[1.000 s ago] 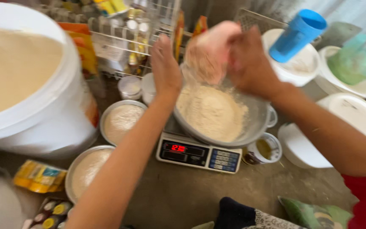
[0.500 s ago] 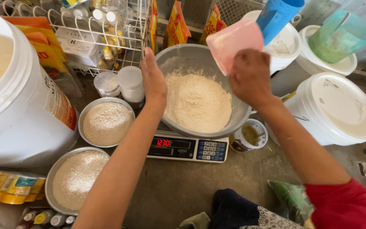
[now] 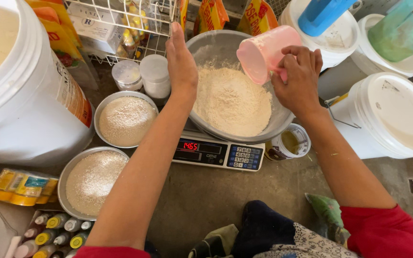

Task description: The person measures various dry ingredients using a digital scale and a pink scoop. They transfer powders from large white buckets into a metal bowl, repeatedly checking the weight on the scale. The person also handles a yellow packet and a blue cup during the process.

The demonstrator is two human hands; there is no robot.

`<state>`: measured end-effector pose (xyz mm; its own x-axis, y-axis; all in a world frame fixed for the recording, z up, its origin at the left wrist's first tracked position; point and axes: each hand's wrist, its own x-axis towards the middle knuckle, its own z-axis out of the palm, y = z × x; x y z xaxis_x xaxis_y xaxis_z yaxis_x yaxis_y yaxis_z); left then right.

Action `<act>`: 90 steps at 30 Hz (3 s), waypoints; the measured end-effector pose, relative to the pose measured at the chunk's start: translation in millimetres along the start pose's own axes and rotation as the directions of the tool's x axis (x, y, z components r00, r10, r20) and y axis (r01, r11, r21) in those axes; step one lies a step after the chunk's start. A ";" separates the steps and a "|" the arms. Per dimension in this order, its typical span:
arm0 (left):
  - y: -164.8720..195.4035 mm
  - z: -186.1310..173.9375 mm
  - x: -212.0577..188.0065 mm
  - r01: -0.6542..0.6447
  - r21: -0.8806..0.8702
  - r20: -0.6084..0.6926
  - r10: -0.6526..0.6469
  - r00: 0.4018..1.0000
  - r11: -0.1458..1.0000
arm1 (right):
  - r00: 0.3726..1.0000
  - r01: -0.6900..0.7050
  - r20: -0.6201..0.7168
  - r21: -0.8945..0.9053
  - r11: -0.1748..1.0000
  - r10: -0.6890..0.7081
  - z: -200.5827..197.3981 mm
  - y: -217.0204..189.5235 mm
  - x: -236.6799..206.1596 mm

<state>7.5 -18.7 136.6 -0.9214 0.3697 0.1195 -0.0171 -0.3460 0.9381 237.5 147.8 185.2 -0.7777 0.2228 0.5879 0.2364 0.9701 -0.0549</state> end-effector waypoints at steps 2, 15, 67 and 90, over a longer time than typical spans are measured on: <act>1.3 -0.8 -0.7 0.009 0.013 0.009 -0.009 1.000 1.000 | 1.000 -0.022 0.010 0.016 1.000 0.022 2.8 3.3 -2.6; 11.0 -5.2 -0.3 0.013 0.001 -0.014 -0.013 1.000 1.000 | 0.995 -0.086 -0.042 0.193 0.977 0.096 18.9 4.1 3.9; -270.8 572.0 -101.4 0.356 0.529 0.312 -0.567 0.762 0.770 | 0.777 -0.445 0.222 -0.468 0.763 0.589 -154.9 461.9 -325.1; -187.9 410.4 -181.3 0.025 0.624 0.577 -0.482 0.659 0.781 | 0.009 -0.796 -0.232 0.587 0.147 0.973 -91.8 653.8 -324.5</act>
<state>337.1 333.2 72.1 -0.3753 0.9081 -0.1856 0.2060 0.2770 0.9385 697.8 700.9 32.6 0.3579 0.9234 0.1387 0.3119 0.0218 -0.9499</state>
